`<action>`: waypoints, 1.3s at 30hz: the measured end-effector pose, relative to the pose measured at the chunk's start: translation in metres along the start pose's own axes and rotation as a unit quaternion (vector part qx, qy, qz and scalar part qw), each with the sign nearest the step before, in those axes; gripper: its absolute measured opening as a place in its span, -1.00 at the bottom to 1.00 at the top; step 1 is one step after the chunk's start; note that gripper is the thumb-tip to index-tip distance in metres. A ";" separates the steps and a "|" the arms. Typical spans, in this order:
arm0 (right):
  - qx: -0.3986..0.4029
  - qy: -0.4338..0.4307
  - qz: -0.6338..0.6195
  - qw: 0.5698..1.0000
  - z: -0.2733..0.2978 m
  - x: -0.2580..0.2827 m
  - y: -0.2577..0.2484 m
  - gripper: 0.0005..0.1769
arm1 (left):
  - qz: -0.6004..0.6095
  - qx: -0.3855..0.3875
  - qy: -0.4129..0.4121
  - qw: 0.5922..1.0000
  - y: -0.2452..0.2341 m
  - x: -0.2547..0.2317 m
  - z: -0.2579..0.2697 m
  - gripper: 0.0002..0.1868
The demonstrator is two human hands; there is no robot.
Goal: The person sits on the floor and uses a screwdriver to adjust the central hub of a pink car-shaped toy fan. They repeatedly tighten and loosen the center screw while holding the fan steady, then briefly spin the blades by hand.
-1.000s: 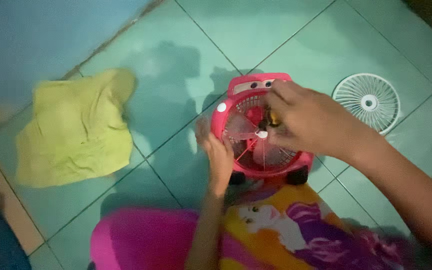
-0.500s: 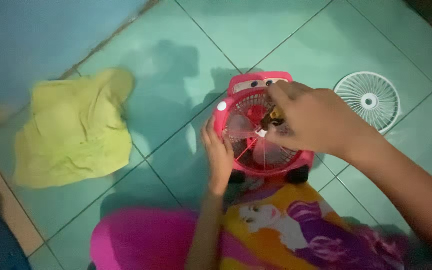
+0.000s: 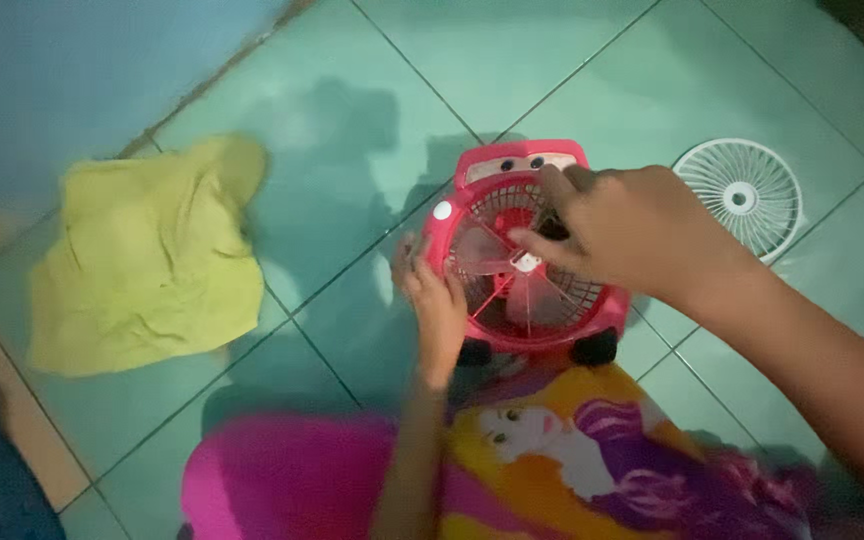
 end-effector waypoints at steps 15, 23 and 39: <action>0.089 -0.020 0.032 0.995 -0.009 0.008 -0.002 -0.47 | 0.059 0.028 -0.072 0.995 -0.004 -0.007 -0.010 -0.48; -0.177 -0.129 -0.088 0.972 -0.004 0.019 -0.009 -0.20 | 0.077 0.053 -0.098 0.991 -0.014 -0.010 -0.017 -0.47; 0.118 -0.192 -0.174 0.959 -0.050 -0.009 0.016 -0.42 | -0.037 0.061 -0.023 0.997 0.021 0.032 -0.004 -0.50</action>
Point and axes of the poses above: each hand's wrist, its own z-axis away from the middle knuckle, its own y-axis out of the palm, x = y × z, the point moved 2 cm from there along -z, towards the middle knuckle, and after that the axes turned 7 degrees about -x, right-handed, at the moved point
